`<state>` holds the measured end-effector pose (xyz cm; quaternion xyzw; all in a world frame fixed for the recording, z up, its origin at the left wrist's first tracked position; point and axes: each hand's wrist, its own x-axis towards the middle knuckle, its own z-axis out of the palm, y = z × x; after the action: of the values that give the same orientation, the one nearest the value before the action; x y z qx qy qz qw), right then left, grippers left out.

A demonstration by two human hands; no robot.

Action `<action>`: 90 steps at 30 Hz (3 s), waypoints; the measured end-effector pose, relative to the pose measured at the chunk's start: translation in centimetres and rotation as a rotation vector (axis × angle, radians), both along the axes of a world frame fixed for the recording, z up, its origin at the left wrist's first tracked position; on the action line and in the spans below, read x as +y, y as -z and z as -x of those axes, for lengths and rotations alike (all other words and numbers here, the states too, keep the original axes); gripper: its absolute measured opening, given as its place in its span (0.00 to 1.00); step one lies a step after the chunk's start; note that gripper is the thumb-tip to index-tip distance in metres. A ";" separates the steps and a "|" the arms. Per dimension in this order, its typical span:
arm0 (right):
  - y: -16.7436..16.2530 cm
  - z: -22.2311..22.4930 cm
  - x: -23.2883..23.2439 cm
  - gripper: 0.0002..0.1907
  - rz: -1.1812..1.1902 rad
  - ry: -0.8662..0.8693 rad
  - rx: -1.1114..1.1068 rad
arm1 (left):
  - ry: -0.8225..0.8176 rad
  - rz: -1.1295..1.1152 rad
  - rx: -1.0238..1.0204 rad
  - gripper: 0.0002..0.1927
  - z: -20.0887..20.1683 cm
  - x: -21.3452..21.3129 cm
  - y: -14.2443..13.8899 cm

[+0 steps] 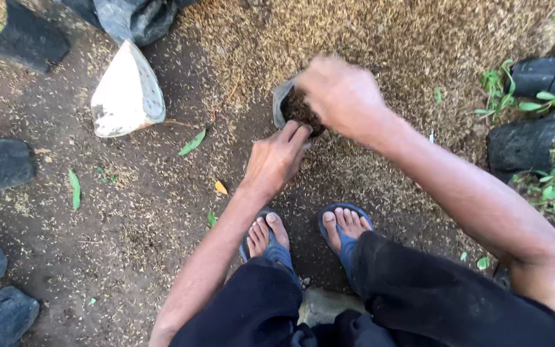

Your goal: The person fills a black plastic polybag with soil from a pile on the ground, then takes a seedling, trims its roots and stems with scissors, and places the trimmed seedling into the filled polybag, pressing soil around it.

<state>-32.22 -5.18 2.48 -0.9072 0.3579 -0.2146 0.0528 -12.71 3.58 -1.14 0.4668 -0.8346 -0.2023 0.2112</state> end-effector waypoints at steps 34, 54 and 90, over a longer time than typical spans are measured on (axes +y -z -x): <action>3.1 -1.5 -3.3 0.03 -0.539 -0.198 0.400 | 0.023 0.074 0.074 0.14 0.2 -1.2 2.0; -1.9 1.4 -1.1 0.13 -0.713 0.422 0.340 | -0.020 -0.071 0.054 0.20 -2.5 -0.9 -0.7; -0.8 2.1 1.1 0.13 -0.307 0.336 -0.195 | -0.474 -0.188 0.398 0.16 -0.2 -1.7 -1.9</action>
<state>-34.30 -4.11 3.30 -0.7915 0.5252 -0.2501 0.1877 -12.48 1.86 0.71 0.6168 -0.6226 -0.3110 0.3676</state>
